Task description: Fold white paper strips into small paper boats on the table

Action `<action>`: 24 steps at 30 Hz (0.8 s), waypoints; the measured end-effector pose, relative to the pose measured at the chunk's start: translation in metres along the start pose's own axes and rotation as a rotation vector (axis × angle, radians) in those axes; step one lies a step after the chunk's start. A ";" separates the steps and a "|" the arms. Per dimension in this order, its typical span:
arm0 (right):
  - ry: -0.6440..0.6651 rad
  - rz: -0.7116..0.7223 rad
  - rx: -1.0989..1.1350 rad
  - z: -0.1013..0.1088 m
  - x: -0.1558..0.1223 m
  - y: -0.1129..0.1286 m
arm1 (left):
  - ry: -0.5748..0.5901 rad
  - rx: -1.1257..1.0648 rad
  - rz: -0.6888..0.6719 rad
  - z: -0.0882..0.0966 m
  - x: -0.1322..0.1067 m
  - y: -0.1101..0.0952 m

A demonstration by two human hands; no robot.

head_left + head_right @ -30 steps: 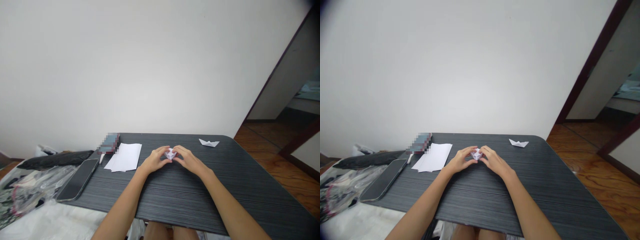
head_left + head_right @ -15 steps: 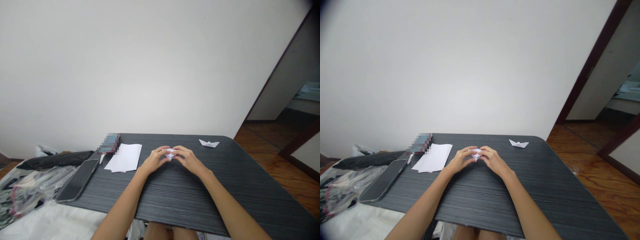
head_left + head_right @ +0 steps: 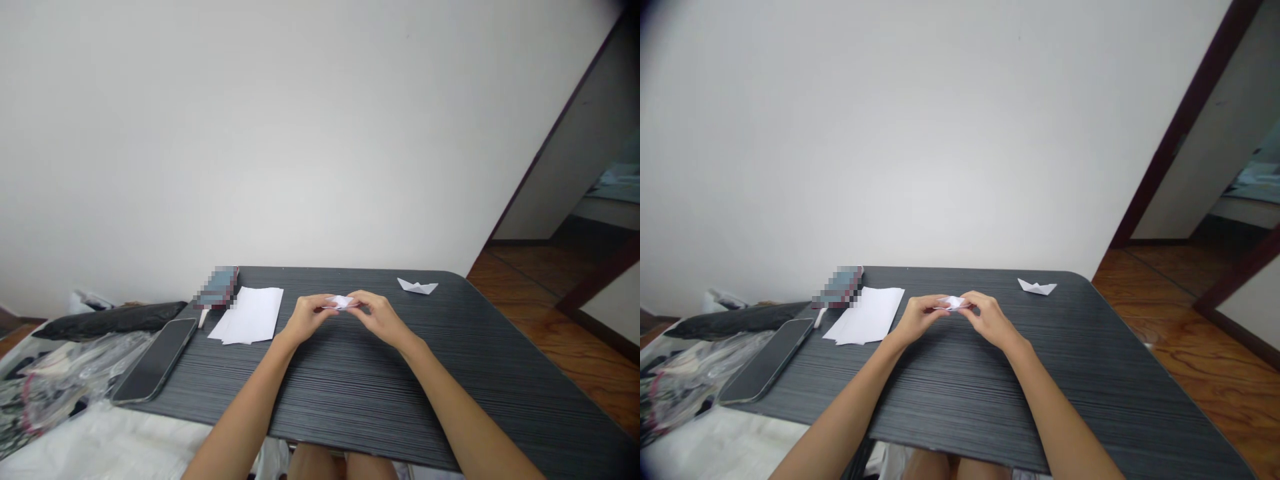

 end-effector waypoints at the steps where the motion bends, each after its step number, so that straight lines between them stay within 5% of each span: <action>1: -0.008 -0.022 0.015 0.000 0.000 -0.001 | -0.009 -0.030 0.010 0.000 0.000 -0.001; 10: -0.138 -0.229 0.347 -0.003 -0.001 -0.014 | -0.112 -0.332 0.310 -0.003 0.000 0.005; 15: -0.145 -0.251 0.445 -0.004 0.001 -0.013 | -0.128 -0.431 0.337 -0.002 0.002 0.005; 24: -0.086 -0.198 0.321 -0.006 0.000 -0.006 | 0.070 -0.508 0.387 -0.008 0.004 0.001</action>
Point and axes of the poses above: each hand's wrist, its own x-axis towards the middle knuckle, its own z-axis out of the back of the hand, y = z × x, the point moved 4 cm from there along x, towards the middle knuckle, and after that the axes turned 1 degree about x, right-handed, at the moved point
